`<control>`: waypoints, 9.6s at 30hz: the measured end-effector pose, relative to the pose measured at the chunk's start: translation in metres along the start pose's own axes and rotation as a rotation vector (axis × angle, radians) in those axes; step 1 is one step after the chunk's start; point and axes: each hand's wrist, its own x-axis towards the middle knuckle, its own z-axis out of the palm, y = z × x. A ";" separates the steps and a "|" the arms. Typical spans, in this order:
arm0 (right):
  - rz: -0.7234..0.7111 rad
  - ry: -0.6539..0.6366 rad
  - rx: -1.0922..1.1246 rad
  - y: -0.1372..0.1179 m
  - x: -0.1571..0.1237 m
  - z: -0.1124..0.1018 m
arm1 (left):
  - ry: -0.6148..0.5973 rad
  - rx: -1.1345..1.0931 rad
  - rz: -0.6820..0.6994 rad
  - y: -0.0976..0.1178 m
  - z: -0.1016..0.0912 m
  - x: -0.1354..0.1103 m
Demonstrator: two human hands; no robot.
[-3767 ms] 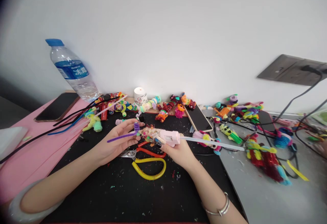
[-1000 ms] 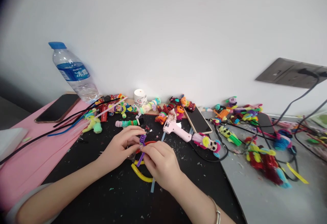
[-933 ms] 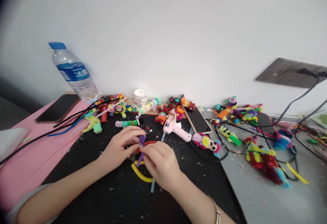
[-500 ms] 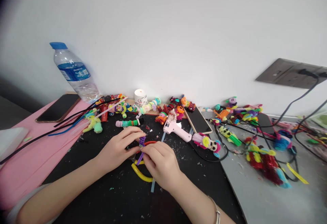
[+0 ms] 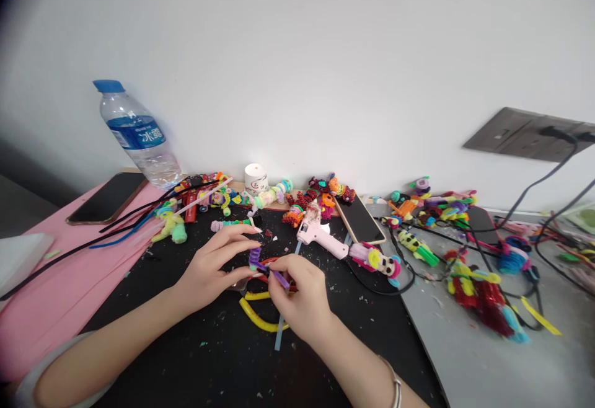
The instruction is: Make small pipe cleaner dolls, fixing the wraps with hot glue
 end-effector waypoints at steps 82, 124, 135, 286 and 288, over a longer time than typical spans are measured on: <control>0.140 -0.118 0.019 0.007 0.003 -0.009 | 0.165 -0.035 0.087 0.008 0.002 0.005; 0.198 -0.294 0.139 -0.005 -0.002 0.003 | 0.215 -0.945 -0.522 0.024 0.024 0.001; 0.190 -0.091 -0.062 0.003 0.002 -0.003 | 0.033 -0.703 -0.630 0.027 0.017 0.007; 0.350 -0.148 0.254 0.050 0.013 -0.028 | 0.052 -0.824 -0.859 0.010 0.004 0.013; 0.340 -0.163 0.255 0.049 0.013 -0.028 | 0.040 -0.814 -0.867 0.012 0.003 0.014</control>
